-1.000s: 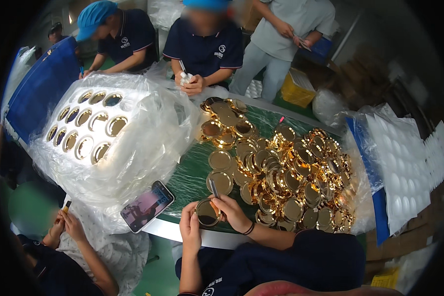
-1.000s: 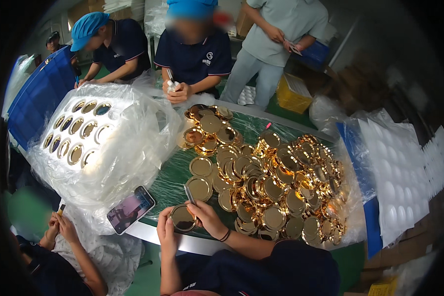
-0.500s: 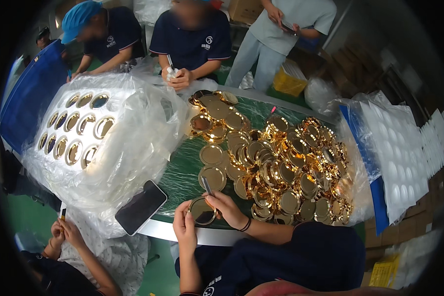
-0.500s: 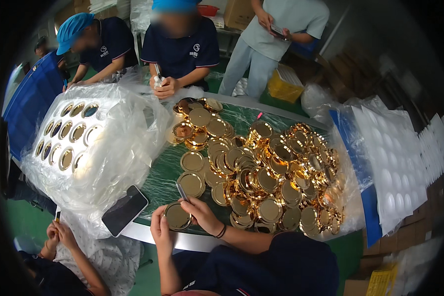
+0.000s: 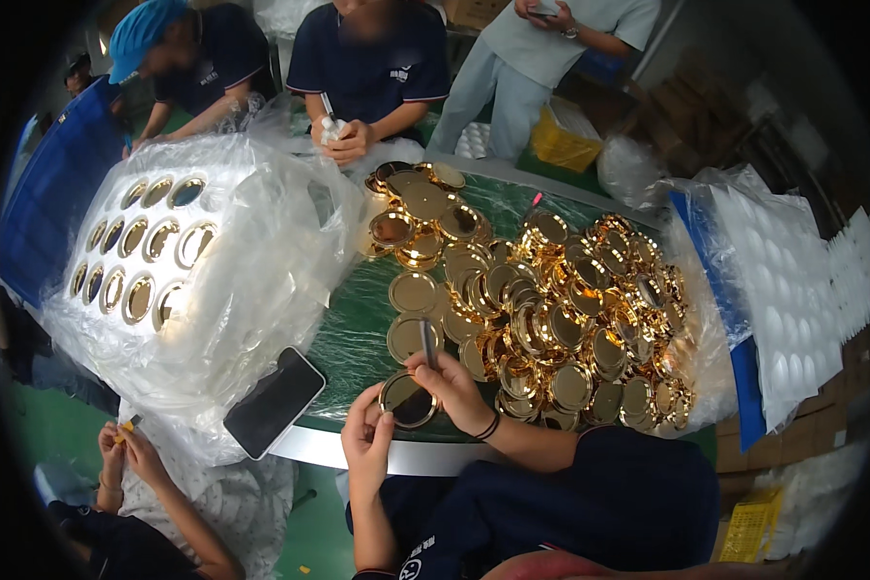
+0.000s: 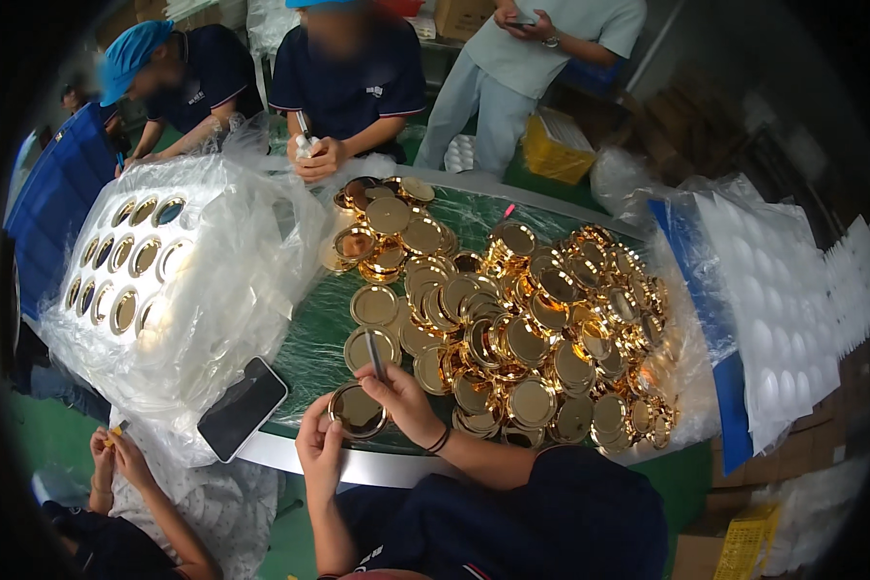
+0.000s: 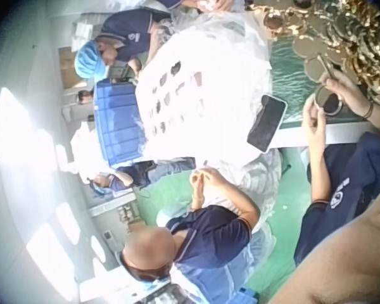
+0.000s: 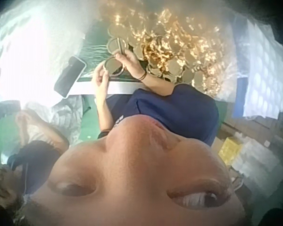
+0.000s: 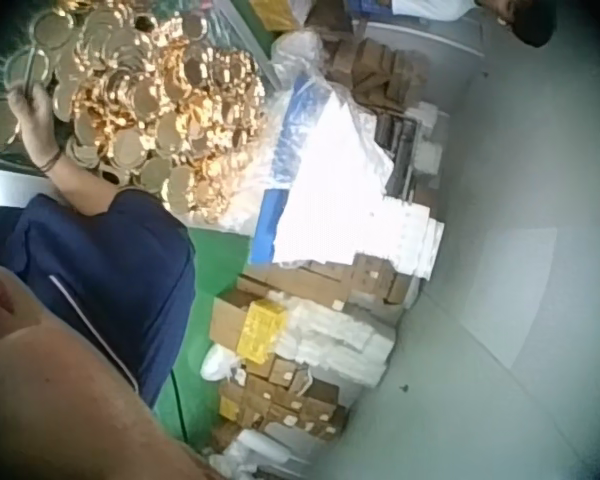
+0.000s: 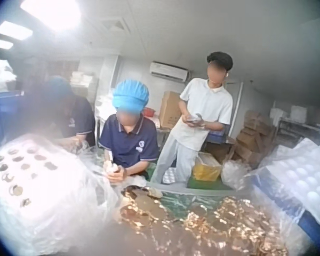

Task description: The person trims excess material from the edges of gold compact cases using a small hand tool and fits the case parts together by hand.

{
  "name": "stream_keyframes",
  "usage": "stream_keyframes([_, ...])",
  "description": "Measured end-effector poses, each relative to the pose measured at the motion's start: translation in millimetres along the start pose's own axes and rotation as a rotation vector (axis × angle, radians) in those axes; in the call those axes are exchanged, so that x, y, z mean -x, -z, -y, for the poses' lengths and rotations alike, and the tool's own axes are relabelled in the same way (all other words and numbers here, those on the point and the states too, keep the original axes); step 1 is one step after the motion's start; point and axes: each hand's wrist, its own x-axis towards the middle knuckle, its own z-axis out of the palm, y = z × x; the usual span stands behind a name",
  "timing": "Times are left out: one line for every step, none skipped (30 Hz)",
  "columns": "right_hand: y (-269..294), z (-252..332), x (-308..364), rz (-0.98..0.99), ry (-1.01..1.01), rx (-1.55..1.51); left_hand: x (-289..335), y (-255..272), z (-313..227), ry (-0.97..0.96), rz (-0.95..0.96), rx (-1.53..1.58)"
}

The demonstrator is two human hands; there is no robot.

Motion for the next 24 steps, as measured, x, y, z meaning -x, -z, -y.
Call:
stream_keyframes([2, -1, 0, -0.022, 0.058, 0.026, 2, 1, -1, 0.047, 0.039, -0.017])
stream_keyframes([3, -2, -2, -0.042, 0.061, 0.007, 2, 1, -2, 0.061, 0.065, -0.023])
stream_keyframes([2, -4, -2, -0.058, 0.052, -0.016, 2, -1, -2, 0.076, 0.044, -0.033])
stream_keyframes([1, -3, 0, -0.060, 0.007, -0.012, 1, -4, -2, 0.043, 0.024, -0.023])
stream_keyframes([-2, 0, 1, -0.069, -0.006, -0.034, 0, -5, -3, 0.011, 0.001, -0.015])
stream_keyframes([0, -1, -2, -0.085, 0.030, 0.007, -2, -3, -3, 0.032, 0.034, -0.103])
stream_keyframes([1, -4, -3, -0.092, 0.058, 0.049, -3, 1, -4, 0.056, 0.059, -0.189])
stream_keyframes([1, -3, -2, -0.060, -0.011, 0.005, -6, -6, -2, -0.059, 0.009, -0.151])
stream_keyframes([2, 1, -3, -0.026, -0.082, -0.038, -7, -7, -3, -0.053, -0.001, -0.100])
stream_keyframes([5, 8, -2, 0.030, -0.137, -0.040, -9, -7, 0, -0.059, -0.049, -0.076])
stream_keyframes([5, 5, -3, 0.074, -0.114, -0.124, -9, -5, 2, -0.068, -0.096, -0.052])
stream_keyframes([6, 3, -4, 0.066, -0.113, -0.118, -10, -4, 1, -0.055, -0.108, -0.009])
stream_keyframes([6, 1, -4, 0.056, -0.110, -0.109, -10, -4, 0, -0.046, -0.118, 0.036])
stream_keyframes([6, -2, -3, 0.057, -0.118, -0.125, -11, -7, 1, -0.075, -0.146, 0.082])
stream_keyframes([6, -3, -2, 0.055, -0.122, -0.138, -10, -4, 3, -0.053, -0.137, 0.088])
stream_keyframes([7, -3, -2, 0.071, -0.116, -0.145, -9, -3, 5, -0.046, -0.124, 0.119])
stream_keyframes([7, -3, -2, 0.086, -0.109, -0.151, -8, -1, 6, -0.040, -0.108, 0.151])
stream_keyframes([5, -3, -1, 0.086, -0.112, -0.153, -9, 0, 7, -0.038, -0.110, 0.149])
stream_keyframes([4, -1, -1, 0.064, -0.119, -0.147, -9, 0, 8, -0.032, -0.103, 0.159])
stream_keyframes([3, 0, -1, 0.042, -0.125, -0.141, -9, 1, 8, -0.025, -0.095, 0.169])
stream_keyframes([2, -1, 0, 0.044, -0.127, -0.141, -8, 1, 8, -0.025, -0.098, 0.168])
stream_keyframes([3, -3, 0, 0.050, -0.121, -0.145, -7, 1, 7, -0.047, -0.062, 0.179])
stream_keyframes([3, -4, 0, 0.056, -0.115, -0.149, -6, 1, 6, -0.068, -0.026, 0.190])
stream_keyframes([4, -3, 0, 0.055, -0.117, -0.151, -7, 1, 5, -0.066, -0.027, 0.189])
